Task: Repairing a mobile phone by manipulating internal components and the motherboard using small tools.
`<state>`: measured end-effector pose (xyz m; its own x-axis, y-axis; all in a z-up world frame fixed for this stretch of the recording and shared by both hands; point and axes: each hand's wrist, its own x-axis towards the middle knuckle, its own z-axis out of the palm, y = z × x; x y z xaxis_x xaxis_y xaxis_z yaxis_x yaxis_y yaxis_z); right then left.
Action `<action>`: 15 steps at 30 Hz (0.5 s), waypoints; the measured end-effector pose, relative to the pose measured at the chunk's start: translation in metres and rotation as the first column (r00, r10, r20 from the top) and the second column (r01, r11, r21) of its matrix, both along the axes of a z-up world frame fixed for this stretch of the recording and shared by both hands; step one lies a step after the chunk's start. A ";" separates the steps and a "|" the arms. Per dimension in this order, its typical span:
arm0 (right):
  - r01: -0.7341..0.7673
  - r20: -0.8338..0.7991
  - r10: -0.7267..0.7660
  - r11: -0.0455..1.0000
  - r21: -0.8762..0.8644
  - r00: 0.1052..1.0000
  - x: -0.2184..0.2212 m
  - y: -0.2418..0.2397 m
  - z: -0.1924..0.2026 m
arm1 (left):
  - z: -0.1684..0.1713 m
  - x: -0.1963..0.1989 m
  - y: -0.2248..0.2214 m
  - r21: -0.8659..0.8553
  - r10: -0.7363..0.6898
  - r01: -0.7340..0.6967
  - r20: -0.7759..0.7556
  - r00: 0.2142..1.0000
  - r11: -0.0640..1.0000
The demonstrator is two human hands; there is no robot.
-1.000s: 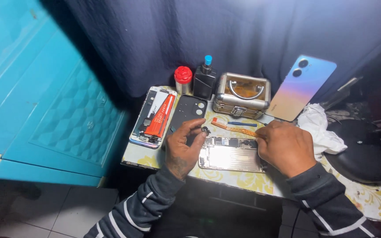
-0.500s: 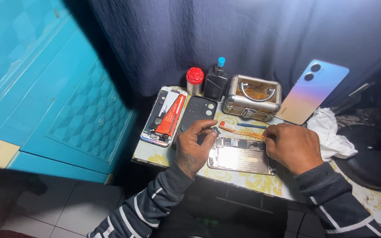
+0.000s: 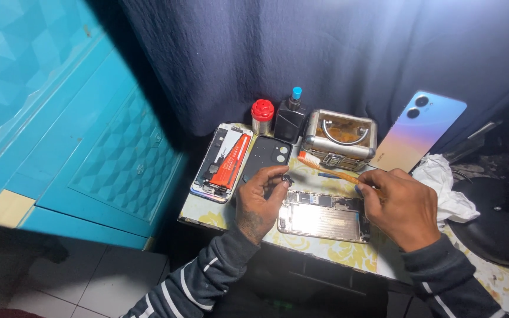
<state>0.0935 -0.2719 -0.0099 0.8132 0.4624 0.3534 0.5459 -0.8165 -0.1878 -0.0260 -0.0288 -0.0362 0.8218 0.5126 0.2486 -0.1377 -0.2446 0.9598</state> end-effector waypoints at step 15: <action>-0.054 -0.285 0.293 0.777 0.627 0.913 -0.107 0.015 0.012 | 0.005 0.006 -0.025 -0.450 0.037 -0.032 0.003 0.999 0.892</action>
